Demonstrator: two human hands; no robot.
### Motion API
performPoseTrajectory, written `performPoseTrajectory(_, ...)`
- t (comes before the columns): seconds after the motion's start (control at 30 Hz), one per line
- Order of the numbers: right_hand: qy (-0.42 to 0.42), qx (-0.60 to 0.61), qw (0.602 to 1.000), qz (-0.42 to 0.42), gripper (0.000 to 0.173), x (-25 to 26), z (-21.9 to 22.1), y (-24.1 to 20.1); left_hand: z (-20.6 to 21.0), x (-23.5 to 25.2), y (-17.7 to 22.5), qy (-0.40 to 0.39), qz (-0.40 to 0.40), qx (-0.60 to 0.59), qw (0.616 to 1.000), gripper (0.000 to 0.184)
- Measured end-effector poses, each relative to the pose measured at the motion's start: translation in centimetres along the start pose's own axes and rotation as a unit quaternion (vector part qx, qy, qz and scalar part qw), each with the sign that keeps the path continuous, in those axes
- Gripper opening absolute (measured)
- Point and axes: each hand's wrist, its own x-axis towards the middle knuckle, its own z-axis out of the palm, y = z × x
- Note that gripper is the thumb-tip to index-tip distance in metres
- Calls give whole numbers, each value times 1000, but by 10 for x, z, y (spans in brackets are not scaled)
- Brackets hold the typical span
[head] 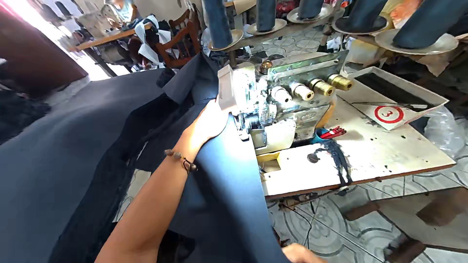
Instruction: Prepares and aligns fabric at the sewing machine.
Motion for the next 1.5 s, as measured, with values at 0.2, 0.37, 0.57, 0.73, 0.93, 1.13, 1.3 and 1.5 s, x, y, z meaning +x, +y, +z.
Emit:
performPoseTrajectory(0.2, 173, -37, 983, 47, 17, 29, -3, 11, 1, 64, -25, 13, -12, 37, 999, 73)
performPoseTrajectory(0.37, 263, -68, 961, 53, 15, 57, -3, 15, -2, 36, -21, 165, 17, 82, 983, 54)
performPoseTrajectory(0.57, 193, -83, 971, 112, 16, 68, -28, -3, 41, -181, -31, 154, -62, 20, 986, 90)
performPoseTrajectory(0.73, 139, 47, 977, 156, 13, 81, -38, -8, 23, -219, -70, 184, -58, 133, 972, 15)
performPoseTrajectory(0.93, 301, 312, 894, 110, 17, 143, 3, -9, -77, -78, -54, 95, -138, 178, 970, 32)
performPoseTrajectory(1.13, 260, 288, 920, 60, 40, 186, 9, -2, -81, 48, -35, 42, -226, 68, 971, 45)
performPoseTrajectory(1.3, 177, -148, 973, -10, 25, 161, -10, 13, -63, 75, -79, 82, 33, 41, 995, 54)
performPoseTrajectory(1.5, 256, -490, 831, -71, 20, 107, -82, 15, -63, -114, -36, -162, -98, 239, 952, 95)
